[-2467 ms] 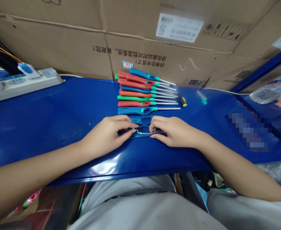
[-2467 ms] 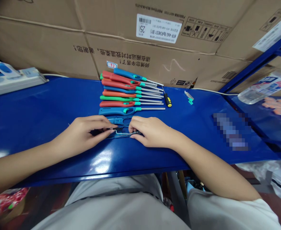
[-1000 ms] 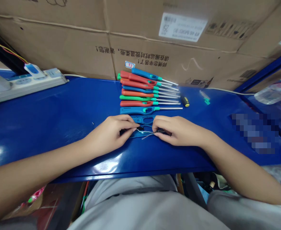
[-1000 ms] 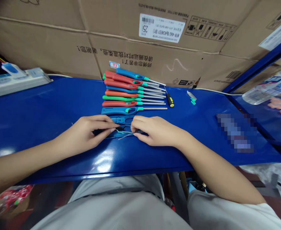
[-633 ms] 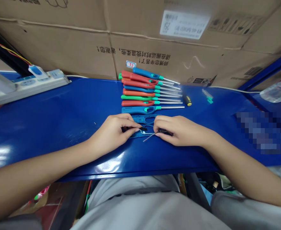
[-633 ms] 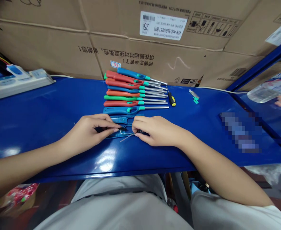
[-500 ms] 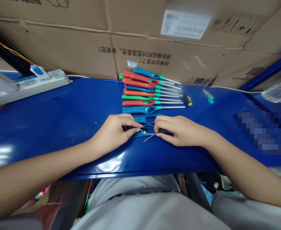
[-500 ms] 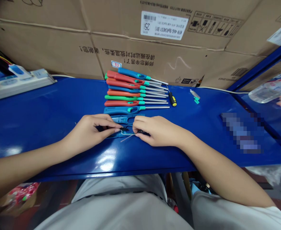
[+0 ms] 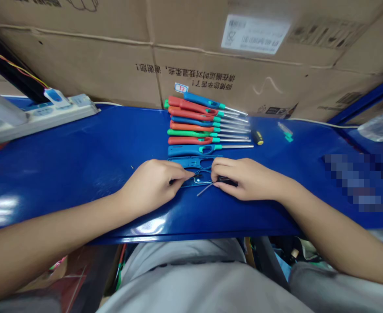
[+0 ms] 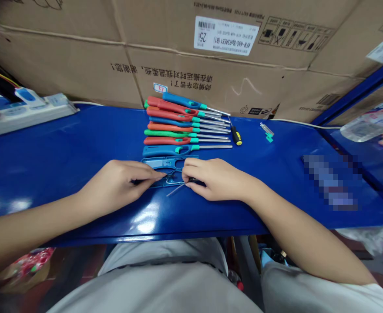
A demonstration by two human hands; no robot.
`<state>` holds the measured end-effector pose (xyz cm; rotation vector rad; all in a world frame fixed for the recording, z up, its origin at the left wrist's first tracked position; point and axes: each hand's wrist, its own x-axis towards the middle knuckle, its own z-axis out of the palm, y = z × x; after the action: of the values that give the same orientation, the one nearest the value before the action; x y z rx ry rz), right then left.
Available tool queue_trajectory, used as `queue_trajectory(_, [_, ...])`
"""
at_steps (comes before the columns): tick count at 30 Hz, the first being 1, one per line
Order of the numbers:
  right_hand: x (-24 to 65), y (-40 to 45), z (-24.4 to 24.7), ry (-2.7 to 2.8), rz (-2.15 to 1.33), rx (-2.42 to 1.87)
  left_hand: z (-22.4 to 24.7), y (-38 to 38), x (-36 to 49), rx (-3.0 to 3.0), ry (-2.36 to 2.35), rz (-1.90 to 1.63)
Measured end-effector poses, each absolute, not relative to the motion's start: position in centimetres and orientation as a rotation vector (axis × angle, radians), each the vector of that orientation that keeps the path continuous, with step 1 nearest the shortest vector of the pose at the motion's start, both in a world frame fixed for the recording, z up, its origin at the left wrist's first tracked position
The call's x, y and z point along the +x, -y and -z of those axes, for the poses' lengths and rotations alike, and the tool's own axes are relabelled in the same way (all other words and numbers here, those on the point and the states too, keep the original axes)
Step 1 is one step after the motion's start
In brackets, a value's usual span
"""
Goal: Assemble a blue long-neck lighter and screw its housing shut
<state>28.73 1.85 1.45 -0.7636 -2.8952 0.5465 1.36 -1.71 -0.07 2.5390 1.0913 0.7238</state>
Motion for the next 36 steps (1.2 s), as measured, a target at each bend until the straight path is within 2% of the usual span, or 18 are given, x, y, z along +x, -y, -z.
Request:
queue_trajectory(6, [28.7,-1.9,-1.4,2.894,-0.539,-0.778,-0.7,3.6,1.4,3.121,-1.021,-0.373])
queue_trajectory(10, [28.6,-1.8,-1.5,2.892,-0.518,-0.765,-1.0,4.4,1.7,3.231,-1.013,-0.267])
queue_trajectory(20, [28.0,-1.5,-0.8,2.744,-0.414,-0.909,0.1,3.7,1.9,2.866,-1.086,-0.526])
queue_trajectory(36, [27.5,-1.5,0.3,2.801,-0.291,-0.792,0.3,3.8,2.0,2.778,-1.014,-0.493])
